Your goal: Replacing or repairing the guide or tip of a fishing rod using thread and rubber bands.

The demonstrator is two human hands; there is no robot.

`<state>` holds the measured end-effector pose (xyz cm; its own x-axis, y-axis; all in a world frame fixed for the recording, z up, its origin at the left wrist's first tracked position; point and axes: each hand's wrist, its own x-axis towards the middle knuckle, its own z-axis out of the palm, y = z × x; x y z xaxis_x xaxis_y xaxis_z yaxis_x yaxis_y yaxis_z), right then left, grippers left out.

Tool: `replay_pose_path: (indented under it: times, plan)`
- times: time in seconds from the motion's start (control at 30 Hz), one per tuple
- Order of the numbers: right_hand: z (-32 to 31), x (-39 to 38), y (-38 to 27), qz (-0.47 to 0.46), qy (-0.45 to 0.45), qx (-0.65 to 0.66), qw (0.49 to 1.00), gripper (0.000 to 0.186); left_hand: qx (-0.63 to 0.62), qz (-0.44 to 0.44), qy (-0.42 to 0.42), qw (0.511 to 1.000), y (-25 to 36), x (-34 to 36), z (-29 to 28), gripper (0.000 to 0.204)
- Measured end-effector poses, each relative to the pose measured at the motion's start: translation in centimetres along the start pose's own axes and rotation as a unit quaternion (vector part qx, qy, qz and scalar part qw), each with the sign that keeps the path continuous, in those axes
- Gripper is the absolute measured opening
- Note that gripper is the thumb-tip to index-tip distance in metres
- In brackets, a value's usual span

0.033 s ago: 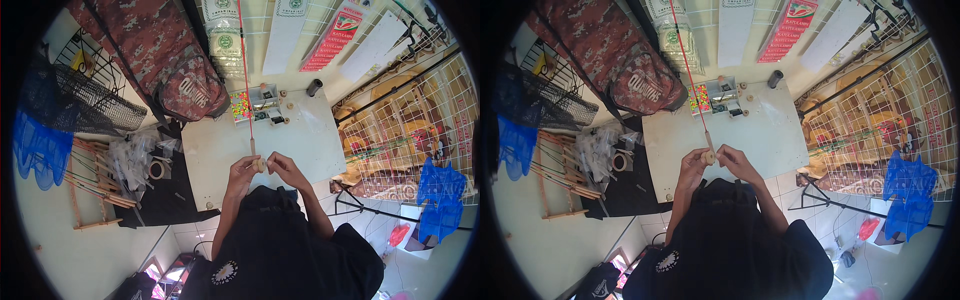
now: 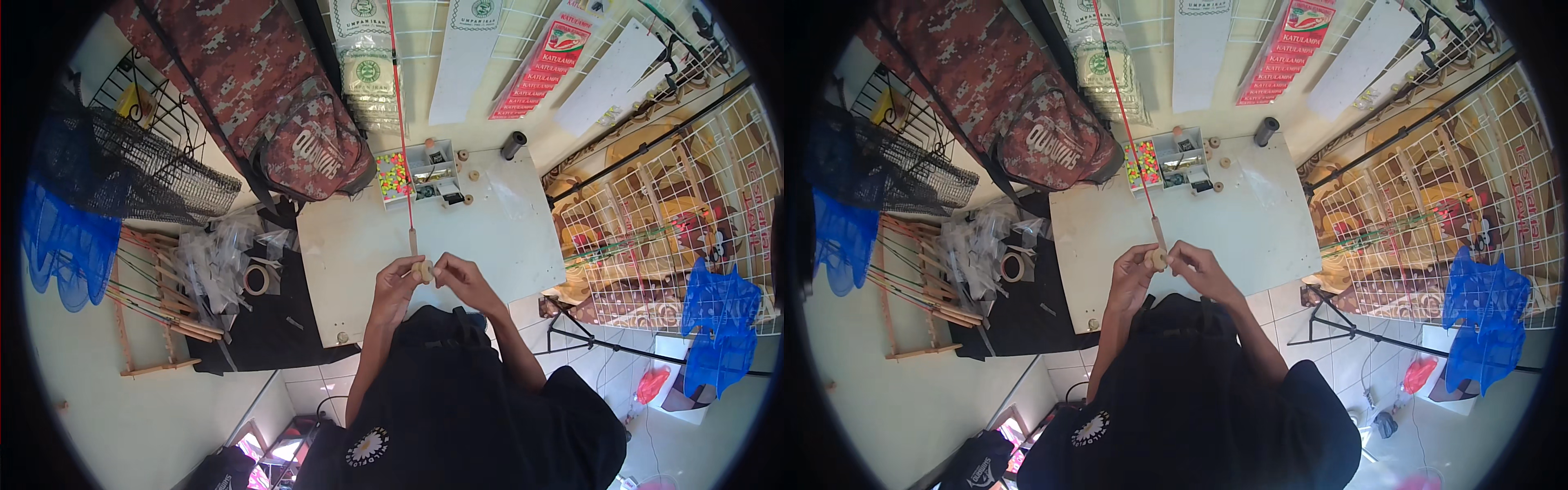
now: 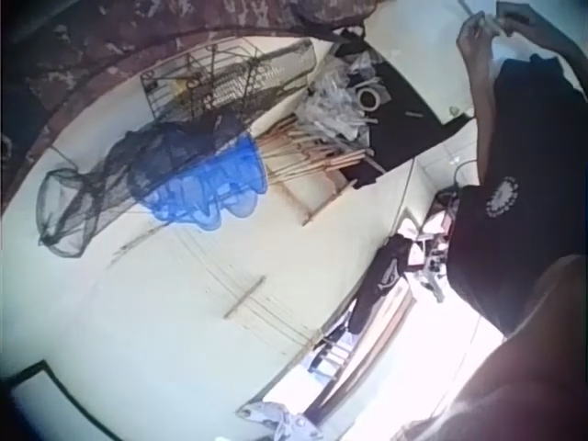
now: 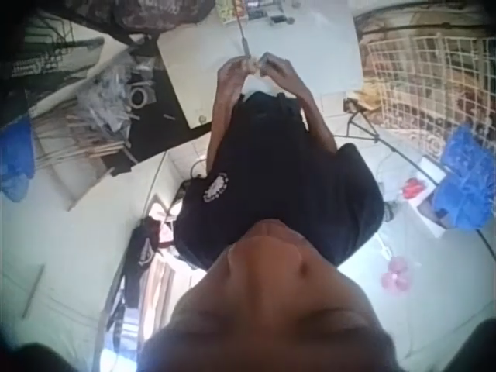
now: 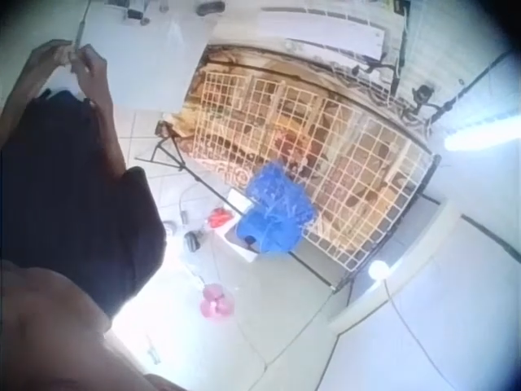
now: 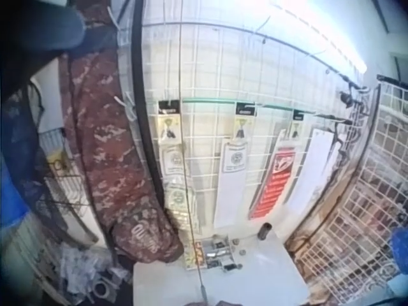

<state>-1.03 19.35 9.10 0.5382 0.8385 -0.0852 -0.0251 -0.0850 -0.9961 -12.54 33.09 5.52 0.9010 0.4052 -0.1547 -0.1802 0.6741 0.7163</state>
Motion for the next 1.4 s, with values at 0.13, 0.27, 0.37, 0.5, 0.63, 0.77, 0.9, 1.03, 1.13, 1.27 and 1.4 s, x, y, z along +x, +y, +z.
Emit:
replay_pose_path:
  times: [0.13, 0.27, 0.37, 0.5, 0.63, 0.77, 0.9, 1.03, 1.13, 1.27, 1.4]
  plan:
    - [1.3, -0.2, -1.8, -0.128, 0.037, -0.148, 0.980, 0.013, -0.003, -0.007, 0.016, 1.000, 0.4, -0.2, 0.0, 0.031]
    - [1.6, 0.1, -2.0, -0.156, 0.094, -0.156, 0.971, 0.013, 0.053, -0.018, 0.015, 0.998, 0.3, 0.0, 0.0, 0.029]
    - [1.3, 0.4, -1.1, -0.094, 0.133, -0.140, 0.977, 0.012, 0.080, -0.032, 0.002, 0.996, 0.2, -0.3, -0.3, 0.030]
    - [1.2, -0.1, -0.4, -0.091, 0.086, -0.049, 0.991, 0.012, 0.066, -0.015, 0.023, 0.997, 0.6, -0.5, -0.3, 0.029]
    - [1.6, -0.4, -0.3, -0.112, 0.056, 0.008, 0.992, 0.013, 0.119, -0.021, 0.041, 0.992, 0.7, -0.6, 0.0, 0.028]
    - [1.7, 0.0, 0.7, -0.061, 0.100, 0.082, 0.990, 0.017, 0.133, -0.010, 0.016, 0.991, 0.4, -0.5, -0.5, 0.027]
    - [1.6, 0.5, 1.1, -0.059, 0.145, 0.048, 0.987, 0.016, 0.029, -0.056, -0.002, 0.998, 0.8, -0.2, -0.6, 0.025]
    - [2.2, 0.0, -1.4, -0.117, 0.055, -0.142, 0.981, 0.015, -0.005, -0.038, 0.057, 0.998, 0.5, 0.1, -0.8, 0.026]
    - [3.0, -0.5, -1.4, -0.093, 0.056, -0.110, 0.988, 0.015, -0.012, -0.020, 0.103, 0.994, 0.4, 0.1, -1.8, 0.027]
    - [1.8, -0.2, -1.3, -0.039, 0.076, -0.096, 0.992, 0.016, -0.021, 0.003, 0.125, 0.992, 0.5, 0.1, -2.5, 0.027]
    - [0.8, 0.2, 0.2, -0.040, 0.123, -0.043, 0.991, 0.017, -0.056, 0.012, 0.128, 0.990, 0.0, 0.2, -3.1, 0.024]
